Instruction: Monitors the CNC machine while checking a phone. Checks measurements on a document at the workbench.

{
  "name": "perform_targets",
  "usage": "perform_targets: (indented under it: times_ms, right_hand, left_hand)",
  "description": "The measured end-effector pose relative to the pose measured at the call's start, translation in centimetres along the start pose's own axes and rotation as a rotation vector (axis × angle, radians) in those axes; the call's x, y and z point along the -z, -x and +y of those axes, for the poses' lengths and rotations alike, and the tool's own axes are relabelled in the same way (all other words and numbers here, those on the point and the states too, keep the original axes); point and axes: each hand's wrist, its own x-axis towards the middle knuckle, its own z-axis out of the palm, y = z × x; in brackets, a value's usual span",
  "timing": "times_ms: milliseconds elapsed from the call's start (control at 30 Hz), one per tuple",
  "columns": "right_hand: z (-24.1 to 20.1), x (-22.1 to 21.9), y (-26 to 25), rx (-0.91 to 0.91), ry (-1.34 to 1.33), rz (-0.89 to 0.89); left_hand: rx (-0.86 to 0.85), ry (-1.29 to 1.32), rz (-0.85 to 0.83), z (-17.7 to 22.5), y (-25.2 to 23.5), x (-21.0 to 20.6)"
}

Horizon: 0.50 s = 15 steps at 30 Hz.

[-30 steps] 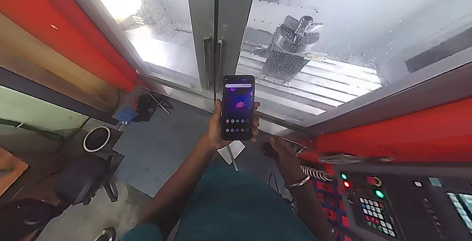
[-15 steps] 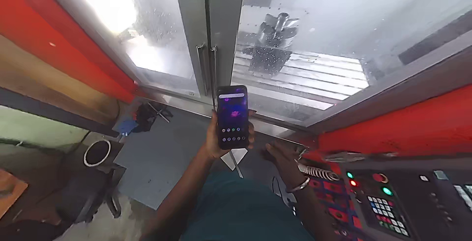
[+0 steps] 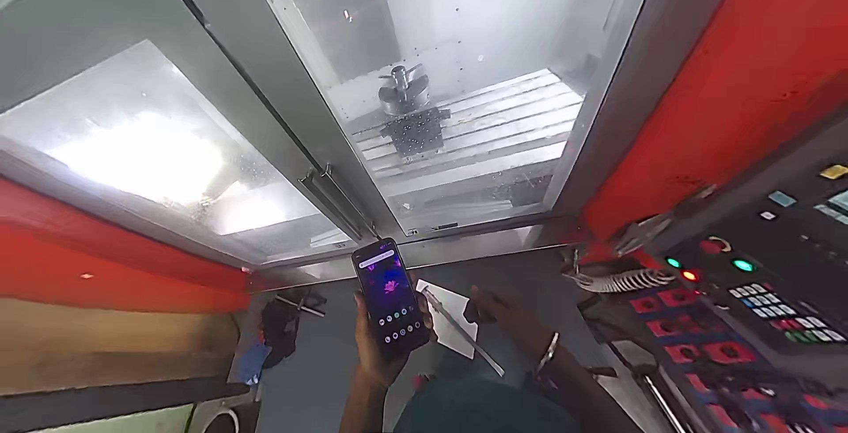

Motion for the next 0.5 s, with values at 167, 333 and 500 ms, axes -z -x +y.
perform_targets:
  times_ms: [167,333,500]
  right_hand:
    - [-0.2,1.8,0.4,-0.083,-0.076,0.037]
    - [0.0,3.4,0.3,-0.070,-0.095,0.039]
    - [-0.4,4.2,0.2,-0.093,-0.070,0.034]
  left_hand:
    - [0.062,0.010,0.017,-2.0,-0.5,-1.1]
    - [0.078,-0.011,0.025,-3.6,-1.0,-2.1]
    - [0.051,0.004,0.029,-3.8,-1.0,-2.5]
